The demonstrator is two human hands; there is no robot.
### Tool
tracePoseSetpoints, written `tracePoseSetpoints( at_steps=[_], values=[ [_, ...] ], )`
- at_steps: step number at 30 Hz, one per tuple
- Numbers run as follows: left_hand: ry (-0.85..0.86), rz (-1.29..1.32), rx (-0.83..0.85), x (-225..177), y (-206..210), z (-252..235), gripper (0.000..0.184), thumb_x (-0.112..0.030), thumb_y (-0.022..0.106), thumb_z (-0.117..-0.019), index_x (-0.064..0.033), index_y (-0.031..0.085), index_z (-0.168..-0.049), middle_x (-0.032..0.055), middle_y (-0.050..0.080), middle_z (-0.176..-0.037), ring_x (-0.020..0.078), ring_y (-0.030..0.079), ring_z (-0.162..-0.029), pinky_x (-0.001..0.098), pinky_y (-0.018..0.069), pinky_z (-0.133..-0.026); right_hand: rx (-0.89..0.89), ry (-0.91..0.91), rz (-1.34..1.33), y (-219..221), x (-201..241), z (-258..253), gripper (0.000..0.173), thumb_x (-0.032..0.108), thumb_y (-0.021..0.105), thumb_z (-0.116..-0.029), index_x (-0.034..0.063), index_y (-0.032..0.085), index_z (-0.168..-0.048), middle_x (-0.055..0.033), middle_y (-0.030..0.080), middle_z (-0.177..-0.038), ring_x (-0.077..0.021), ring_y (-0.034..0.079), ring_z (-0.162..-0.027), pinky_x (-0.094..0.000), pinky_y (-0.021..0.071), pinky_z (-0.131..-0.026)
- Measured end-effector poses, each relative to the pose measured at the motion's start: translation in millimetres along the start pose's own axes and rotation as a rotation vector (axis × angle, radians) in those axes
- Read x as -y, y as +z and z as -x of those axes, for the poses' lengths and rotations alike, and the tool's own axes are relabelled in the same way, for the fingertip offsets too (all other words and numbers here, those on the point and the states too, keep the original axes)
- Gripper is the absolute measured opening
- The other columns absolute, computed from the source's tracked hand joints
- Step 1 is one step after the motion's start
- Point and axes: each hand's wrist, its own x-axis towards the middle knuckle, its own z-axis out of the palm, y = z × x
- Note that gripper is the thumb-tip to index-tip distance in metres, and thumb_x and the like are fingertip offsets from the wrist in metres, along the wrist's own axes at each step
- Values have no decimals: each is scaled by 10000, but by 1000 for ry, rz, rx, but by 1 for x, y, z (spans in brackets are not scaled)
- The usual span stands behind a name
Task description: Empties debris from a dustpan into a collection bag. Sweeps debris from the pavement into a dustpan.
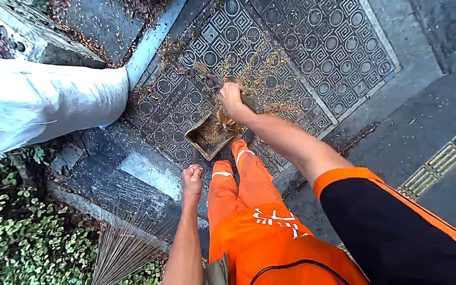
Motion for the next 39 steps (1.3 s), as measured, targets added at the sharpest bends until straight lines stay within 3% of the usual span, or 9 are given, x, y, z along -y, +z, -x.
tracePoseSetpoints(
  at_steps=[5, 12, 15, 19, 23, 29, 33, 36, 39],
  values=[
    [28, -59, 3, 10, 6, 5, 284, -70, 475, -837, -176, 446, -575, -68, 506, -617, 61, 522, -629, 278, 444, -646, 107, -68, 113, 51, -17, 67, 210, -81, 559, -943, -182, 573, -1127, -351, 571, -1139, -483, 623, -1032, -565, 541, -722],
    [3, 41, -11, 2, -1, -3, 273, -59, 462, -851, -186, 479, -610, -93, 519, -614, 43, 531, -601, 264, 474, -628, 65, 27, -102, -22, -120, 161, 132, 26, 553, -973, -54, 658, -970, -282, 663, -964, -498, 665, -932, -643, 521, -675],
    [-23, 71, -7, -5, -2, -9, 279, -56, 463, -856, -195, 479, -615, -92, 514, -598, 54, 535, -583, 279, 507, -641, -1, 129, -158, -33, -128, 132, 164, 28, 544, -973, -86, 658, -1001, -314, 656, -1030, -517, 649, -996, -648, 510, -712],
    [-55, 267, -62, -23, -1, -14, 322, -34, 429, -928, -180, 483, -646, -68, 511, -608, 100, 559, -609, 360, 576, -742, -50, 193, -366, 60, -104, 67, 239, -28, 592, -934, -104, 658, -1150, -330, 619, -1226, -506, 610, -1140, -642, 525, -838],
    [-45, 345, -144, -41, -2, -16, 374, -31, 392, -939, -197, 457, -611, -73, 508, -569, 101, 556, -577, 368, 582, -720, 107, 104, -247, 121, -79, 105, 262, -52, 588, -936, -120, 630, -1186, -326, 580, -1249, -479, 612, -1121, -593, 549, -801],
    [-64, 250, -10, -41, 18, -32, 348, -33, 399, -941, -202, 467, -643, -85, 488, -590, 90, 547, -585, 366, 582, -747, 113, 225, -345, 76, -170, 176, 209, 75, 571, -974, -12, 671, -1135, -301, 668, -1063, -520, 661, -969, -671, 528, -720],
    [-63, 189, 86, -50, 31, -38, 333, -47, 416, -941, -202, 443, -648, -77, 466, -606, 90, 519, -597, 368, 561, -754, 38, 365, -412, 56, -206, 147, 224, 70, 556, -975, -33, 668, -1139, -337, 657, -1130, -550, 630, -1078, -714, 495, -789],
    [-50, 158, 104, -53, 40, -40, 303, -65, 432, -932, -197, 460, -660, -76, 489, -615, 86, 530, -598, 347, 560, -728, -17, 426, -481, 87, -184, 100, 260, -1, 535, -967, -123, 625, -1177, -346, 620, -1224, -521, 618, -1136, -665, 515, -837],
    [-62, 126, 91, -54, 39, -41, 286, -75, 446, -938, -184, 476, -676, -66, 507, -634, 88, 548, -614, 349, 566, -732, 20, 373, -478, 141, -116, 97, 273, -27, 560, -954, -135, 613, -1199, -346, 580, -1266, -506, 618, -1123, -630, 546, -812]
  ],
)
